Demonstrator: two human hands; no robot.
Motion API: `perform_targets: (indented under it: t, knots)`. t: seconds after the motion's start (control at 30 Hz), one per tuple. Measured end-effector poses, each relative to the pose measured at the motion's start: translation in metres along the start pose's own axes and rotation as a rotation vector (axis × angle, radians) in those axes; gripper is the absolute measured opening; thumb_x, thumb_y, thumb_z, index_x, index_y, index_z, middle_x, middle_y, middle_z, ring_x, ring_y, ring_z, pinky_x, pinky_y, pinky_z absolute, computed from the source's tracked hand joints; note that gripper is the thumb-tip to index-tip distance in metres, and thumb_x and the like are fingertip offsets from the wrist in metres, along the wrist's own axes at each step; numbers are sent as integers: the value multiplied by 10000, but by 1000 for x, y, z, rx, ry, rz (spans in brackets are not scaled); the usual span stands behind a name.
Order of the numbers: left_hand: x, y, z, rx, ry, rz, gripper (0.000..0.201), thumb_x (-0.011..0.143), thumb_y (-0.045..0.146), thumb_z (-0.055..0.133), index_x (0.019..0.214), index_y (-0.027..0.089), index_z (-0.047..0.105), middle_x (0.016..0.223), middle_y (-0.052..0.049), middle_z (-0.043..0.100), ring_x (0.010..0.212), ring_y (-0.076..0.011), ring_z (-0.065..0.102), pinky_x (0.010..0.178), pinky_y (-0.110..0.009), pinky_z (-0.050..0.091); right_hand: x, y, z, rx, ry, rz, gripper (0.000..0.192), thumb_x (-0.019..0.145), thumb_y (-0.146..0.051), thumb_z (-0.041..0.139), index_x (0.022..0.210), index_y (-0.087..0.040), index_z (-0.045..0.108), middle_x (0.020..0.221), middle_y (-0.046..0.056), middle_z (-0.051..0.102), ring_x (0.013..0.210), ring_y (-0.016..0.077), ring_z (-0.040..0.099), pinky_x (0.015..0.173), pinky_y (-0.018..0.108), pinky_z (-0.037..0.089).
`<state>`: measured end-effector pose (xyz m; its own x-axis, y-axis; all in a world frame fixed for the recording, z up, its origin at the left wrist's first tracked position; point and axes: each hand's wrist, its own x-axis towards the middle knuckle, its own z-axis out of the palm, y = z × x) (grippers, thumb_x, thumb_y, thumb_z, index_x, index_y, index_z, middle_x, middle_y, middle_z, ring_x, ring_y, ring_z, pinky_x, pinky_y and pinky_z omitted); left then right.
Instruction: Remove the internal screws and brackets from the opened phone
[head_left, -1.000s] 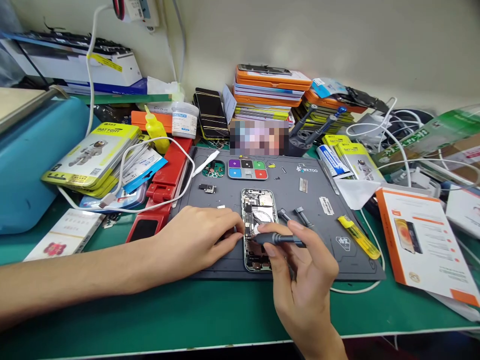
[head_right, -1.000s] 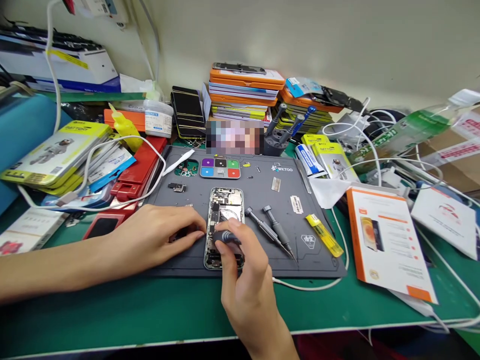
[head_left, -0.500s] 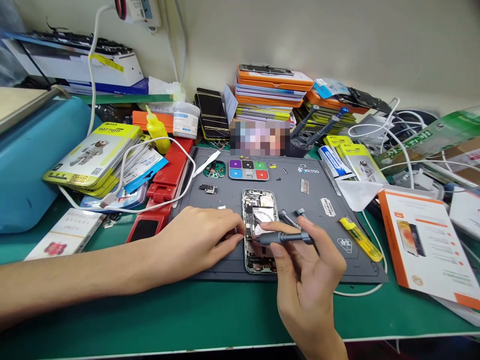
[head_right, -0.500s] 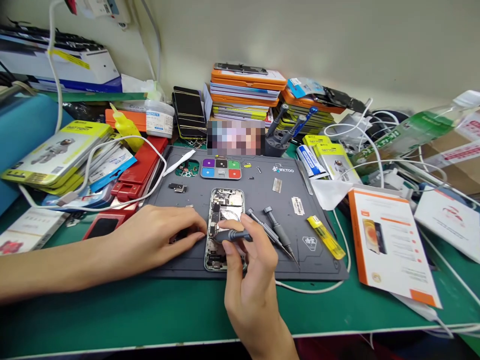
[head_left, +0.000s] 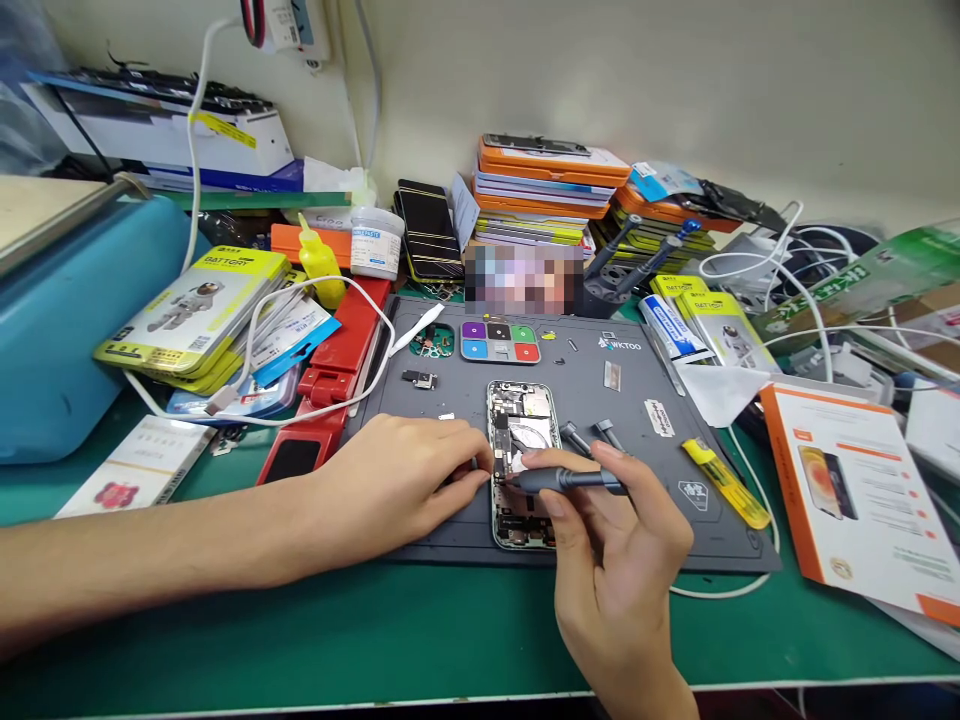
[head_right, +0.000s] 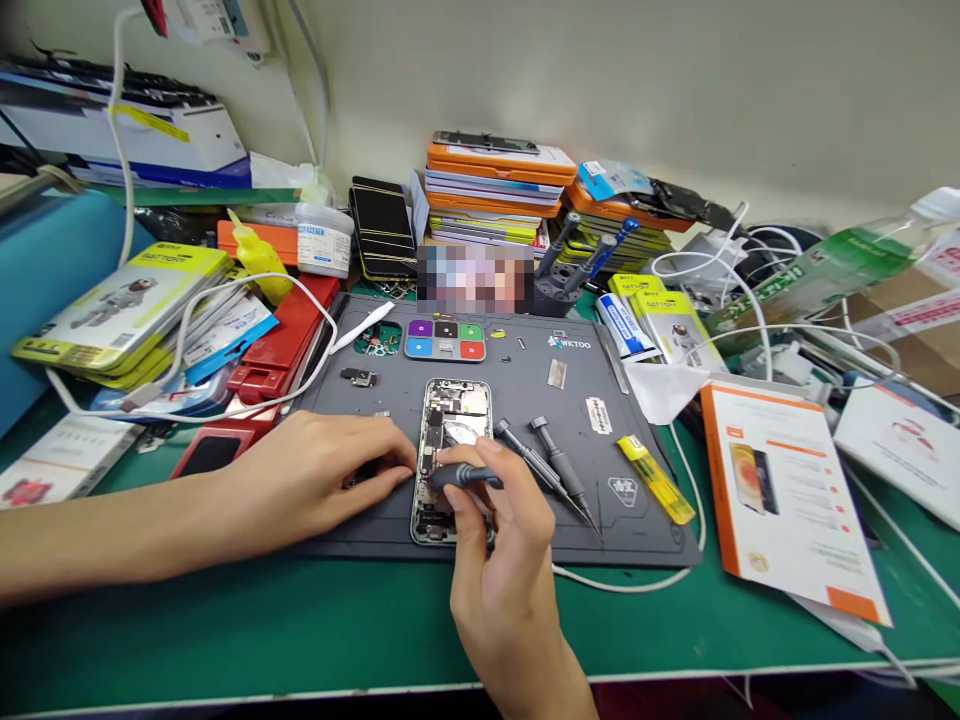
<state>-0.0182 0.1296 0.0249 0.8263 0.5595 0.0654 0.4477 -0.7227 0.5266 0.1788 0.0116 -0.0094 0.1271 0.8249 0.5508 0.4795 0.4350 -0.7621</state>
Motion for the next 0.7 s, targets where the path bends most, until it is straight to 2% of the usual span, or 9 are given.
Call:
perform_targets:
  t: [0.2, 0.37, 0.7]
  knots:
    - [-1, 0, 0, -2, 0, -4, 145, 1105, 242, 588, 1118, 232, 732, 1053, -1, 813, 859, -207, 774, 711, -299, 495, -1, -2, 1, 30, 33, 44, 679, 1033, 28, 562, 1580, -335, 388, 1263, 72, 719, 1115, 177, 793, 883, 355, 737]
    - [-1, 0, 1, -1, 2, 2, 140, 1105, 250, 593, 1122, 232, 731, 1054, -3, 812, 874, -209, 775, 724, -298, 503, 0, -1, 1, 12, 7, 8, 699, 1027, 34, 567, 1592, -336, 388, 1269, 67, 719, 1152, 176, 786, 903, 342, 732]
    - [0, 1, -1, -9, -26, -17, 145, 1110, 249, 592, 1123, 235, 736, 1064, -1, 810, 895, -206, 778, 734, -297, 516, 1, -3, 1, 0, 44, 39, 674, 1033, 27, 560, 1579, -333, 397, 1243, 67, 708, 1149, 157, 776, 923, 309, 710]
